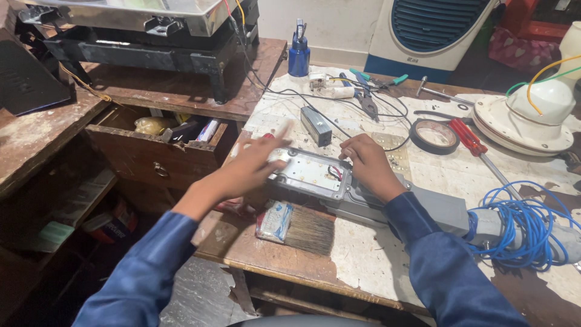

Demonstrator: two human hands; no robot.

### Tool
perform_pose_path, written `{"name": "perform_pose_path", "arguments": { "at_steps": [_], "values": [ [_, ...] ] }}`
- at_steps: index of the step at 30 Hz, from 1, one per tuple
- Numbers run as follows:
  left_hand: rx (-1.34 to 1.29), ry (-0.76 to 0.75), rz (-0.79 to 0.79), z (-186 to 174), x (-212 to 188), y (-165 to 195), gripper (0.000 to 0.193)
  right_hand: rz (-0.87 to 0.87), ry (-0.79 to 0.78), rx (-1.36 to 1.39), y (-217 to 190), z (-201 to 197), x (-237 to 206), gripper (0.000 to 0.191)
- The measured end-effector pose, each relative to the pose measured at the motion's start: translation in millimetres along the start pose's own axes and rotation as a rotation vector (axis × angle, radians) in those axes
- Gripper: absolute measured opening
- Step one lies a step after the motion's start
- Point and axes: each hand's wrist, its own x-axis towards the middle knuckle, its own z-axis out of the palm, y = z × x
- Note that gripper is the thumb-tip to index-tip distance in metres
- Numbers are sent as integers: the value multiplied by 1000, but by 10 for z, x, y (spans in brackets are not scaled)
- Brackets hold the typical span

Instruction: The person repairs an LED street light fixture on a cluttered workbench. They handle a small electronic driver module, unscrew and reposition parts of the fixture with a screwdriver, lift and align a metal plate over the fixture, brush dust off the fixture with a large brush, and continue driving screws to reassemble the housing.

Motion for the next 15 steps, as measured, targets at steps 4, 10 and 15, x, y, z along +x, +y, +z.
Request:
{"name": "perform_pose_path", "arguments": {
  "at_steps": [4, 10, 15],
  "values": [
    [-344, 413, -157, -13, -391, -160, 72, 0, -94, -65, 6, 46, -43, 31],
    [-348, 598, -102, 186, -660, -193, 74, 2, -298, -297, -59, 55, -59, 69],
    [-192, 409, -277, 360, -668, -181, 74, 140, -411, -330, 17, 81, -8, 68]
  ]
}}
